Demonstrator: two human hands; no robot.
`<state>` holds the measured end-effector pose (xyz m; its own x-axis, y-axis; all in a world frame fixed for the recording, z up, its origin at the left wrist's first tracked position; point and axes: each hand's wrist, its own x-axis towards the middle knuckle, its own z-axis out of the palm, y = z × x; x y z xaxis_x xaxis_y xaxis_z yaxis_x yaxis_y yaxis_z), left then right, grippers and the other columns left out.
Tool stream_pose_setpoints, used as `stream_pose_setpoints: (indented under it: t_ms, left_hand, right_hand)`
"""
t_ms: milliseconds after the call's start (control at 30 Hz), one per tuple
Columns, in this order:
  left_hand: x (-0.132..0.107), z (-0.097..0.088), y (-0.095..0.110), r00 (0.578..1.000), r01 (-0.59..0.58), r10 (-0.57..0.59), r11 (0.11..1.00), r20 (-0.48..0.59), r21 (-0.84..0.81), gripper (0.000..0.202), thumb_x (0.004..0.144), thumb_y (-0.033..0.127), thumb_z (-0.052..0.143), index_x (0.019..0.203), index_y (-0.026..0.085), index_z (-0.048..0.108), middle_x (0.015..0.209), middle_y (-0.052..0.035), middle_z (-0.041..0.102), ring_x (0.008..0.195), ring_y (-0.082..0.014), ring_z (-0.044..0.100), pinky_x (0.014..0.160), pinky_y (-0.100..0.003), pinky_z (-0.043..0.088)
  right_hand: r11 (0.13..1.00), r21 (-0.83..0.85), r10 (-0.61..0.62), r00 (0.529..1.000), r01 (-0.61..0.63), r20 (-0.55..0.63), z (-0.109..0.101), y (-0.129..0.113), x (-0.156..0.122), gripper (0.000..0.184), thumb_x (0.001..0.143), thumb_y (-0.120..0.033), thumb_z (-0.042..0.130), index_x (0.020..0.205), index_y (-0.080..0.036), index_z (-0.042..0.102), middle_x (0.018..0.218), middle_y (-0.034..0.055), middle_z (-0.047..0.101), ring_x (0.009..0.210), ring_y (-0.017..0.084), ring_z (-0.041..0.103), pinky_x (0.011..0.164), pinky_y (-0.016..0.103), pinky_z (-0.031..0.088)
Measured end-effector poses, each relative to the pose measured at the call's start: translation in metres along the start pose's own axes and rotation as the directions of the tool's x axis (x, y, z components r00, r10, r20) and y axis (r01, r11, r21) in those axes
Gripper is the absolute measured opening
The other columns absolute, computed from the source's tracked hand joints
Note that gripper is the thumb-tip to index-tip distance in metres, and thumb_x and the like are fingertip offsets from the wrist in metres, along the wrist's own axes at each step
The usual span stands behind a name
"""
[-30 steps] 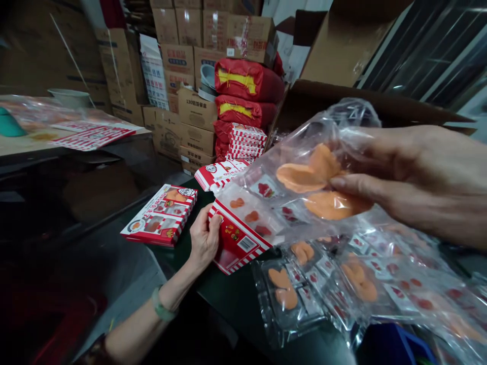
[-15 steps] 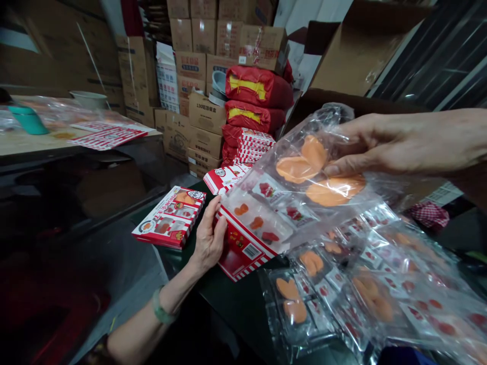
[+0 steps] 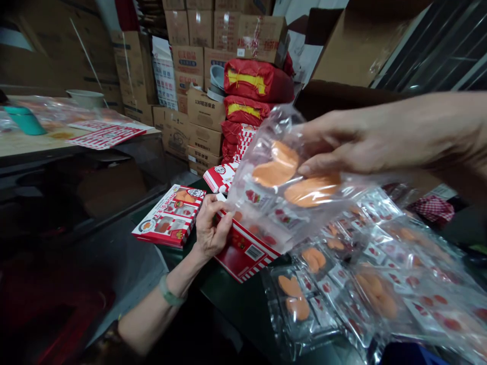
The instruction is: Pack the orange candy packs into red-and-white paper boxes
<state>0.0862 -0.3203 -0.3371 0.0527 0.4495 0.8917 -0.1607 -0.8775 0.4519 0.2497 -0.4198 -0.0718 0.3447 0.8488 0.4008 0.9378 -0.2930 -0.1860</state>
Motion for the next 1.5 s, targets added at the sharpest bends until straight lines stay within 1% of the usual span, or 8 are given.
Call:
stream_pose_setpoints:
  t_ms: [100,200,467,667,833,1033,1200,1500]
  left_hand:
    - [-0.009,0.0,-0.003,0.98,0.199,-0.201,0.975,-0.002,-0.103,0.035,0.086,0.035,0.055,0.116,0.02,0.044,0.104,-0.0084,0.055,0.09,-0.0174,0.059,0.079,-0.031,0.05]
    - [-0.016,-0.001,-0.002,0.936,0.353,-0.339,0.906,0.098,-0.234,0.053,0.089,0.038,0.05,0.133,0.019,0.028,0.107,-0.0112,0.06,0.088,-0.0178,0.063,0.081,-0.032,0.052]
    - [-0.019,-0.002,0.0,0.911,0.406,-0.412,0.901,-0.006,-0.151,0.039,0.092,0.036,0.046,0.125,0.017,0.038,0.08,-0.0027,0.063,0.068,-0.0131,0.061,0.067,-0.026,0.05]
    - [-0.02,-0.002,0.008,0.923,0.383,-0.385,0.912,0.016,-0.145,0.038,0.091,0.034,0.049,0.123,0.017,0.038,0.089,-0.0065,0.065,0.076,-0.0147,0.065,0.068,-0.024,0.052]
    - [-0.022,-0.002,0.008,0.928,0.369,-0.372,0.923,-0.011,-0.109,0.038,0.09,0.031,0.051,0.124,0.017,0.039,0.087,-0.0051,0.065,0.074,-0.0133,0.065,0.068,-0.023,0.052]
    - [-0.024,0.0,0.004,0.95,0.306,-0.31,0.949,-0.042,-0.083,0.042,0.09,0.031,0.051,0.127,0.016,0.038,0.1,-0.01,0.064,0.09,-0.0167,0.067,0.077,-0.025,0.054]
    - [-0.026,-0.001,0.004,0.954,0.293,-0.3,0.946,-0.031,-0.143,0.044,0.089,0.028,0.055,0.129,0.017,0.039,0.105,-0.01,0.065,0.093,-0.0161,0.066,0.083,-0.027,0.054]
    - [-0.025,-0.013,0.009,0.987,0.159,-0.159,0.986,0.014,-0.041,0.028,0.089,0.029,0.052,0.114,0.019,0.054,0.099,-0.0069,0.063,0.087,-0.016,0.062,0.078,-0.028,0.051]
  right_hand:
    - [0.973,0.016,-0.203,0.823,0.229,0.531,0.022,-0.024,-0.021,0.012,0.079,-0.021,0.058,0.079,-0.011,0.065,0.075,-0.0081,0.066,0.064,0.002,0.059,0.054,0.017,0.04]
    - [0.9,0.123,-0.416,0.742,0.418,0.525,0.049,-0.041,-0.042,0.011,0.081,-0.006,0.057,0.074,-0.015,0.058,0.065,-0.0045,0.059,0.055,0.003,0.048,0.05,0.016,0.038]
    - [0.928,-0.053,-0.362,0.925,0.369,0.117,0.092,-0.029,-0.063,0.039,0.081,-0.017,0.057,0.119,-0.014,0.049,0.076,0.0031,0.061,0.068,0.016,0.055,0.06,0.027,0.042]
    - [0.772,-0.434,-0.564,0.816,0.464,-0.131,0.124,-0.027,-0.096,0.019,0.09,-0.02,0.047,0.089,-0.015,0.066,0.091,0.0118,0.062,0.083,0.023,0.048,0.069,0.032,0.04]
    - [0.58,-0.516,-0.738,0.674,0.63,-0.005,0.143,-0.025,-0.101,0.028,0.092,-0.011,0.04,0.107,-0.011,0.063,0.08,0.0086,0.061,0.074,0.019,0.049,0.064,0.029,0.039]
    - [0.671,-0.254,-0.639,0.717,0.696,0.279,0.126,-0.032,-0.094,0.064,0.082,-0.001,0.042,0.141,-0.025,0.038,0.095,0.0054,0.063,0.087,0.017,0.059,0.064,0.026,0.044]
    - [0.846,0.117,-0.507,0.717,0.519,0.478,0.113,-0.042,-0.089,0.04,0.084,-0.01,0.044,0.122,-0.015,0.056,0.108,0.0109,0.065,0.098,0.02,0.061,0.086,0.032,0.047]
    - [0.9,0.317,-0.436,0.61,0.299,0.662,0.122,-0.06,-0.067,0.017,0.087,-0.03,0.05,0.093,-0.016,0.058,0.078,0.0028,0.063,0.066,0.013,0.054,0.062,0.025,0.043]
